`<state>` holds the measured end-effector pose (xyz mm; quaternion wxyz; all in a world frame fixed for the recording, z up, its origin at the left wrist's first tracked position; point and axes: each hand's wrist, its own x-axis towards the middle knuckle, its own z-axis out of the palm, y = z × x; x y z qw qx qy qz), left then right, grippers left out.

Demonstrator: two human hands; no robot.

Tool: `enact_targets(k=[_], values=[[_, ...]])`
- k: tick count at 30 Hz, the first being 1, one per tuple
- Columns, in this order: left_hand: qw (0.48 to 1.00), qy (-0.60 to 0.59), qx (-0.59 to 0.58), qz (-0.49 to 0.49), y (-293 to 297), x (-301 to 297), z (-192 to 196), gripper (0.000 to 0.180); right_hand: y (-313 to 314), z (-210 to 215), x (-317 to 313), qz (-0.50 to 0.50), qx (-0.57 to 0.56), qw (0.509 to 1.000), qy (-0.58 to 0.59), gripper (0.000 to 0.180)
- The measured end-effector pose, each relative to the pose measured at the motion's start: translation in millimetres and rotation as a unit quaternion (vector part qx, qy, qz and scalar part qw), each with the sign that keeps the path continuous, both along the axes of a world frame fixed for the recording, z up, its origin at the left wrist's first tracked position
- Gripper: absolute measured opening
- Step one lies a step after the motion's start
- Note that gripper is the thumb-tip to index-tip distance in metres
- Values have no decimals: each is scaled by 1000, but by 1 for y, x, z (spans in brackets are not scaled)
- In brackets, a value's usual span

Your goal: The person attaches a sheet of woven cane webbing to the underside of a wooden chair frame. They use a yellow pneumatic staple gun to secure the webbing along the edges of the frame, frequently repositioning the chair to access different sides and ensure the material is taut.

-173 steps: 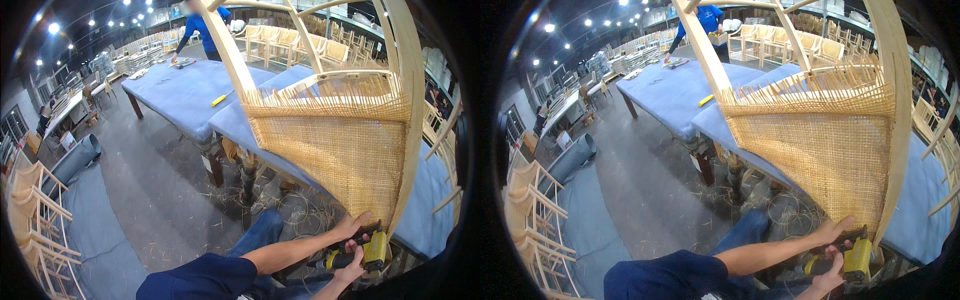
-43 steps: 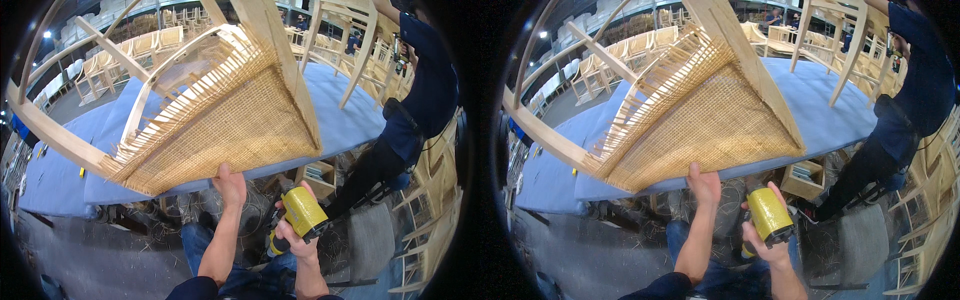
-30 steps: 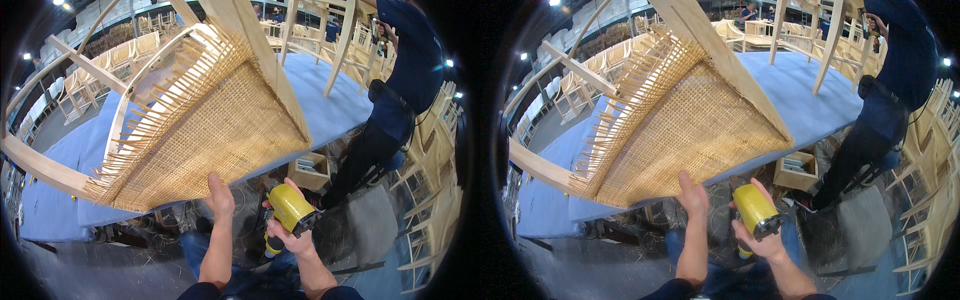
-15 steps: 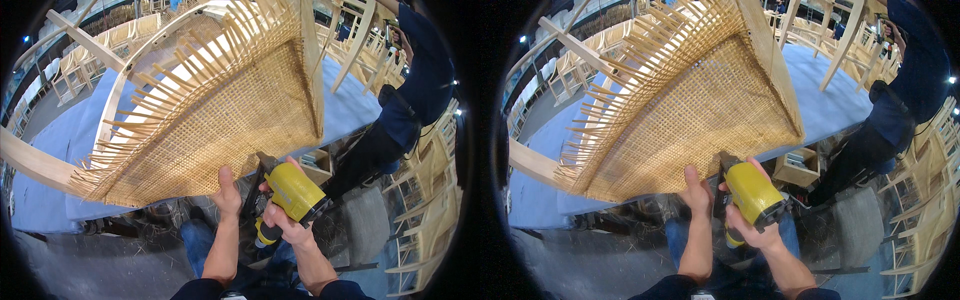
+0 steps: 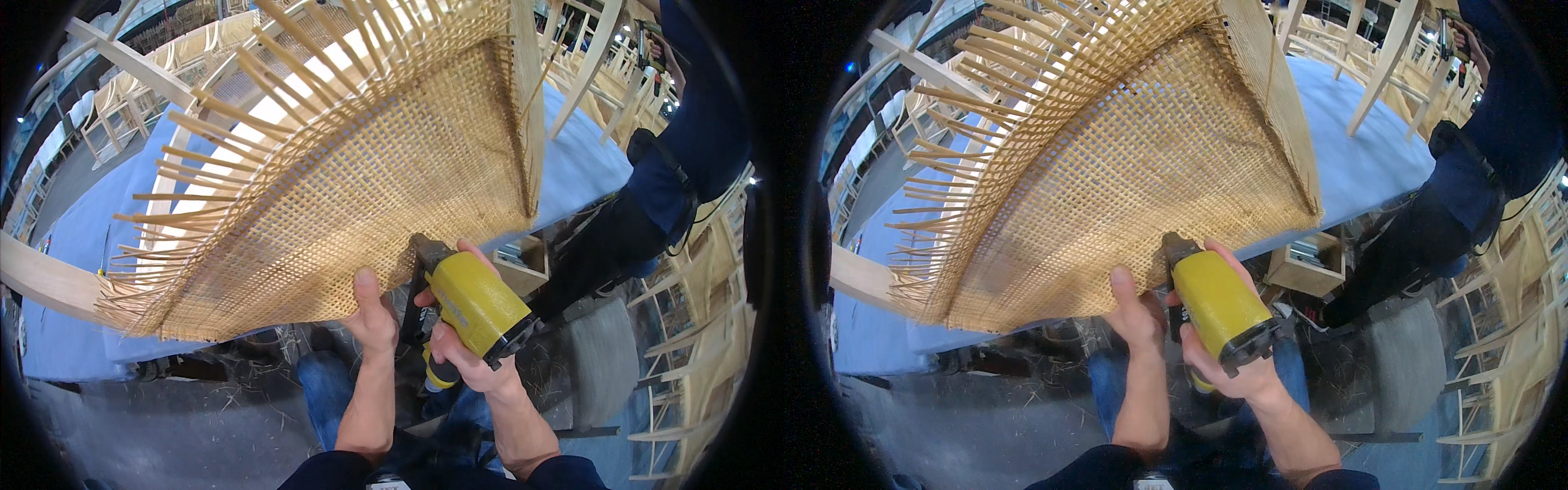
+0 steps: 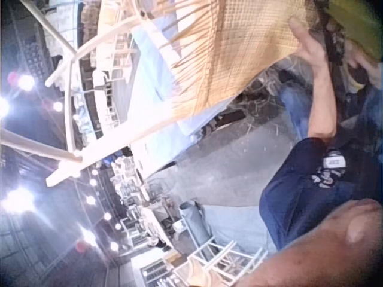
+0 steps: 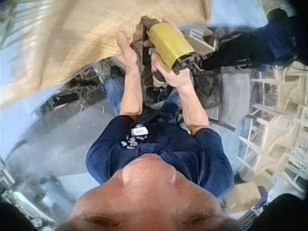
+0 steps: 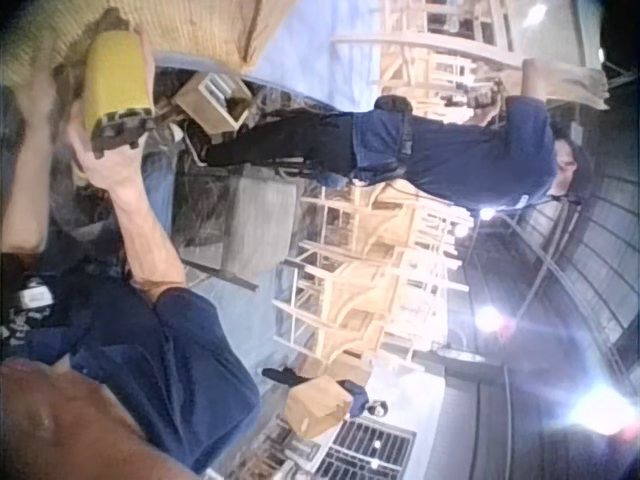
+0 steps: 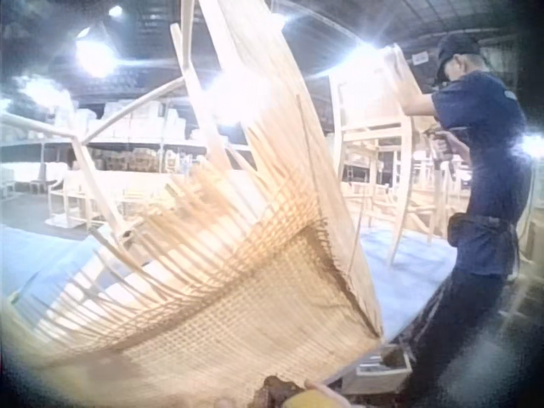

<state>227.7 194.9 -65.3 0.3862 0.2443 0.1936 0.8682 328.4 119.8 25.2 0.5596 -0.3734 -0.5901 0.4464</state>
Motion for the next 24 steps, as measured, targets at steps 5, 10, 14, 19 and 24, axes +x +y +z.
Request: enact_targets(k=[5,10,14,19,24], values=[[1000,-17,10,-22,-6,2,8,41,-2,-6,1,-17,10,1000,-14,88],[995,-7,-89,-33,-5,-3,-7,50,-3,2,-2,-7,-34,998,50,81],[996,10,-78,-44,-3,-14,-1,40,-14,-8,-1,-1,-5,996,89,83],[998,-5,3,-60,1,-8,8,46,-60,-41,15,21,-42,982,184,83],[996,7,37,-85,-4,-13,11,48,-82,-51,35,28,-90,980,177,85]])
